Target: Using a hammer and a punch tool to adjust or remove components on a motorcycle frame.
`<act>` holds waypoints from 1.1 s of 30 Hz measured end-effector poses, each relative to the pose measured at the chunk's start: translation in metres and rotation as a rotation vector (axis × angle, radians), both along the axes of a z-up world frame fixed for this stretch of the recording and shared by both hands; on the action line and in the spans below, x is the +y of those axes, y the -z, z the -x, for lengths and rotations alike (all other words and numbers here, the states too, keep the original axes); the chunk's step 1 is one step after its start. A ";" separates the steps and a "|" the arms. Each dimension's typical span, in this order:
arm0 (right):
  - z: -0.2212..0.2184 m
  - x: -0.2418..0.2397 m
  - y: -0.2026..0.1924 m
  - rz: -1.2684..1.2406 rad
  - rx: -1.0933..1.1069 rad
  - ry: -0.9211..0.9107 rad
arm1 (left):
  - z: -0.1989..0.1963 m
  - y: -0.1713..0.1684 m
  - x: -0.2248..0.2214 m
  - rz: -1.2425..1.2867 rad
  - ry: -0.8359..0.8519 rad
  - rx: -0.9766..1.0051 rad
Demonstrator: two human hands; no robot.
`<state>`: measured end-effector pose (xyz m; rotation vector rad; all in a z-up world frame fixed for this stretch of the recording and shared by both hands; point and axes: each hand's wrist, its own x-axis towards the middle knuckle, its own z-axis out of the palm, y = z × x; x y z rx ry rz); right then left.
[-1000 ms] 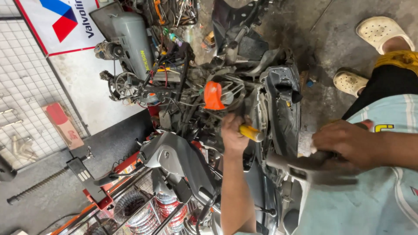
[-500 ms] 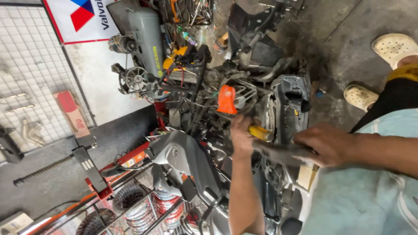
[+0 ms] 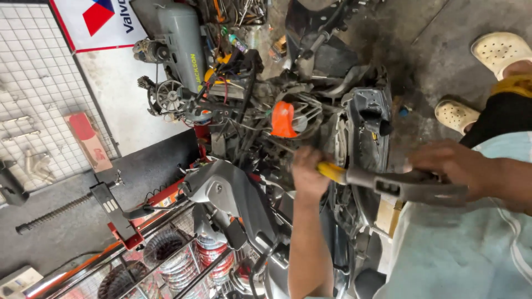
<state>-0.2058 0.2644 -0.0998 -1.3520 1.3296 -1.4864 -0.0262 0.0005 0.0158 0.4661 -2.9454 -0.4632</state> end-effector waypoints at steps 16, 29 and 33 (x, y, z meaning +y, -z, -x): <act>-0.024 0.023 -0.022 -0.060 -0.143 0.003 | 0.014 0.008 -0.024 -0.058 -0.034 0.041; -0.005 -0.022 -0.052 0.370 -0.119 0.146 | 0.017 0.010 -0.027 -0.068 -0.039 0.063; -0.003 -0.055 -0.037 -0.639 0.087 -0.187 | 0.005 0.003 -0.043 -0.020 -0.103 -0.247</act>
